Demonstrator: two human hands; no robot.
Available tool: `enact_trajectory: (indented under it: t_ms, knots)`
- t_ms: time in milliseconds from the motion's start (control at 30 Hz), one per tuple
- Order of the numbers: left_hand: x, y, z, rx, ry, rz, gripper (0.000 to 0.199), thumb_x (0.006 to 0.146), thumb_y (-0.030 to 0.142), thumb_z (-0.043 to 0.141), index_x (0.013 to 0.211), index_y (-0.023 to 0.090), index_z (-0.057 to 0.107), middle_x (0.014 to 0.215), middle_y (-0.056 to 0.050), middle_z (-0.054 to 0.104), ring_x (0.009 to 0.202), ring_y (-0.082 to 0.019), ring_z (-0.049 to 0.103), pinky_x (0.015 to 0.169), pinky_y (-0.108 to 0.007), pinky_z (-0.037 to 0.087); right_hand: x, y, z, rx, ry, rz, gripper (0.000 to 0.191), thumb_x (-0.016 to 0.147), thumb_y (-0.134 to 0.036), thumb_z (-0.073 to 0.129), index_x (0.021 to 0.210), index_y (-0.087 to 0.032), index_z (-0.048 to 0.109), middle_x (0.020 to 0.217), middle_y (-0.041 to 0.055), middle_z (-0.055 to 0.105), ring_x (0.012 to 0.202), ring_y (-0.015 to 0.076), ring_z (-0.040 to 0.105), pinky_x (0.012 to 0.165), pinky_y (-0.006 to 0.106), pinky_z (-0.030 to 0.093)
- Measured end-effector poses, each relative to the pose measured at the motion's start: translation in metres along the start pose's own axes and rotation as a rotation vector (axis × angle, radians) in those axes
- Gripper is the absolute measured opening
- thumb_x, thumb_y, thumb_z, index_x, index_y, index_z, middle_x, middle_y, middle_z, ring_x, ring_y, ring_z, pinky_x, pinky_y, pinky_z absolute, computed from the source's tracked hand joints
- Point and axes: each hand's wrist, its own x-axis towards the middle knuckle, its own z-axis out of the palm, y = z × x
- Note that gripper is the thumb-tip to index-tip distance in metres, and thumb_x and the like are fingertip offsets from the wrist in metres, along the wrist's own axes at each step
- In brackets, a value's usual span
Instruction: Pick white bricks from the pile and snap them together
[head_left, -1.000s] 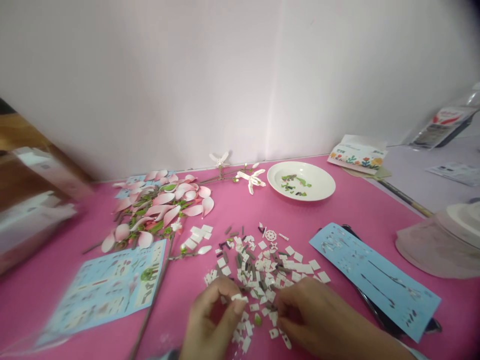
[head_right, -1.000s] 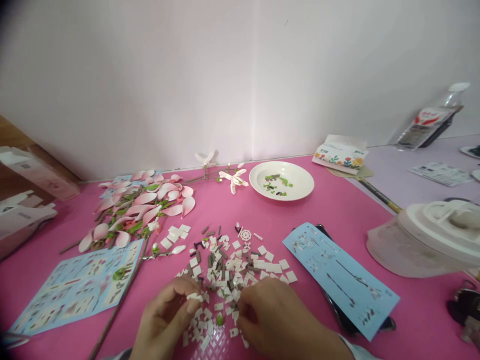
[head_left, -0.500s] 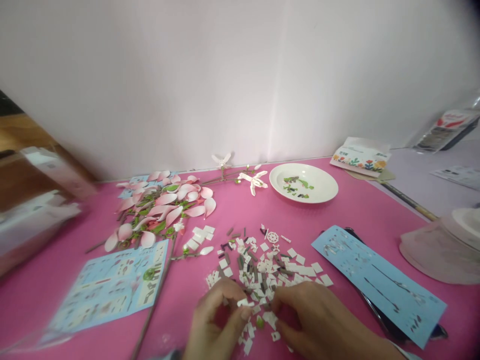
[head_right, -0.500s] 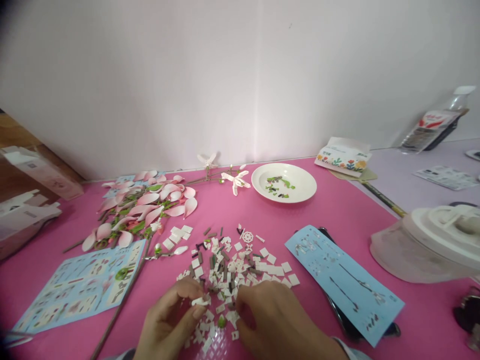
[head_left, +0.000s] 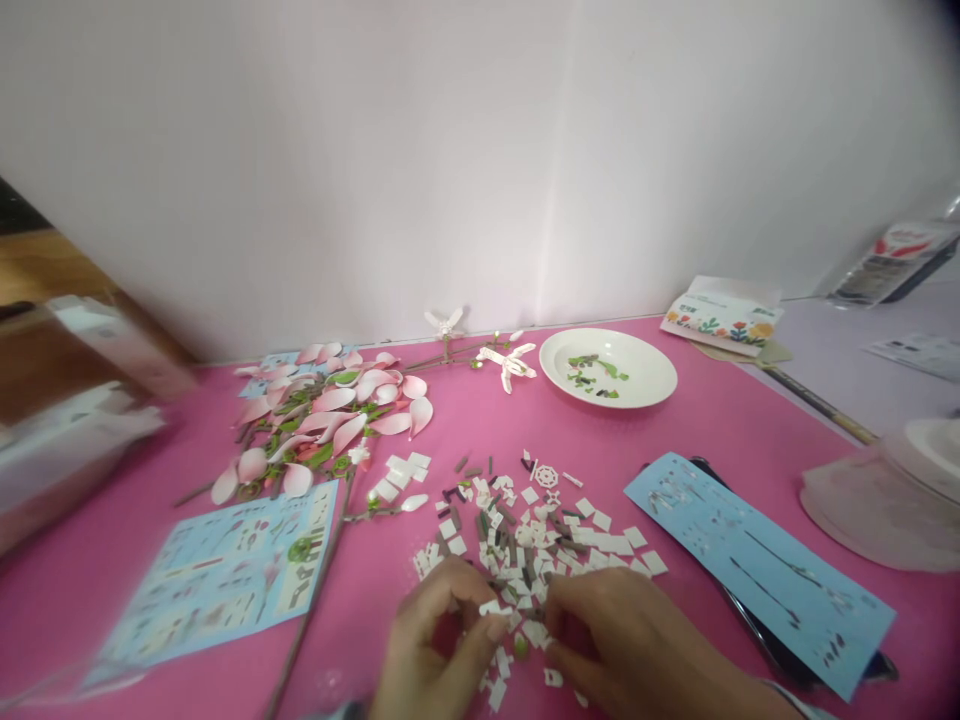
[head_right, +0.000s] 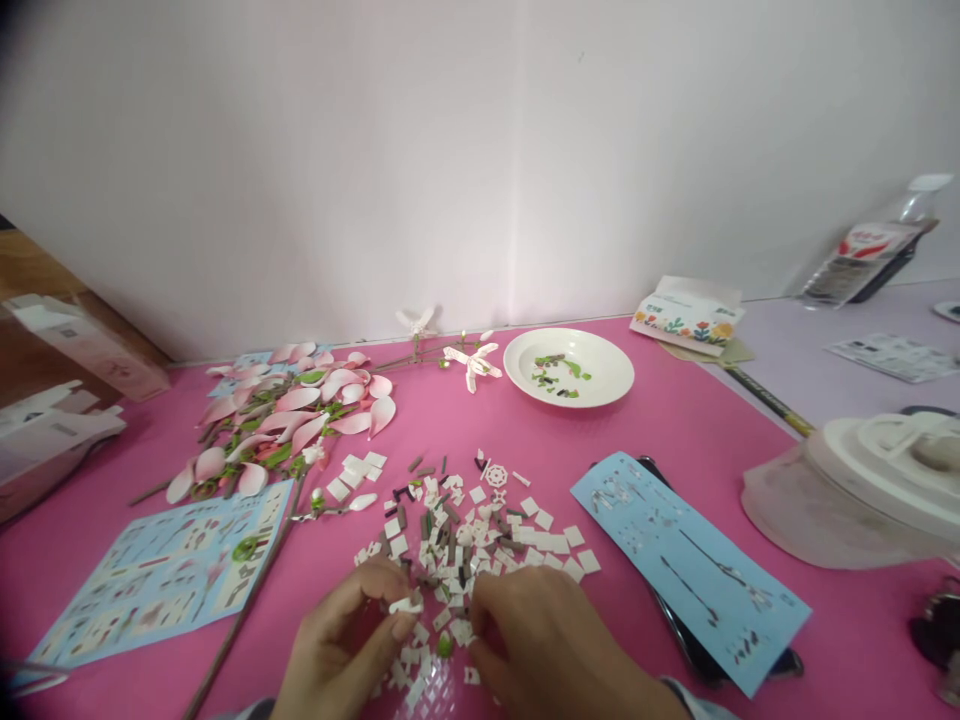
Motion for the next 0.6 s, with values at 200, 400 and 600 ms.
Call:
enact_trajectory:
  t_ms: [200, 400, 600]
  knots:
    - [0.000, 0.003, 0.000, -0.002, 0.015, 0.005, 0.012, 0.084, 0.028, 0.067, 0.078, 0.019, 0.061, 0.070, -0.001, 0.058, 0.066, -0.015, 0.055, 0.060, -0.023, 0.043, 0.005, -0.009, -0.009, 0.129, 0.015, 0.003, 0.008, 0.072, -0.016, 0.066, 0.066, -0.021, 0.065, 0.058, -0.0039, 0.064, 0.055, 0.0114, 0.052, 0.053, 0.023, 0.032]
    - [0.001, 0.006, 0.002, -0.014, 0.008, 0.018, 0.011, 0.082, 0.025, 0.068, 0.077, 0.018, 0.061, 0.067, 0.000, 0.059, 0.063, -0.014, 0.055, 0.059, -0.022, 0.043, 0.004, -0.015, -0.017, 0.378, 0.149, -0.064, 0.010, 0.080, -0.020, 0.062, 0.070, -0.020, 0.065, 0.070, 0.0006, 0.068, 0.065, 0.0151, 0.061, 0.061, 0.024, 0.044]
    - [-0.001, 0.004, 0.003, 0.047, -0.047, 0.027, 0.008, 0.082, 0.024, 0.068, 0.079, 0.018, 0.063, 0.075, -0.003, 0.064, 0.072, -0.017, 0.060, 0.064, -0.024, 0.046, 0.006, -0.018, -0.017, 0.535, 0.232, -0.101, 0.005, 0.076, -0.016, 0.064, 0.075, -0.019, 0.067, 0.069, 0.0010, 0.068, 0.064, 0.0150, 0.063, 0.058, 0.022, 0.047]
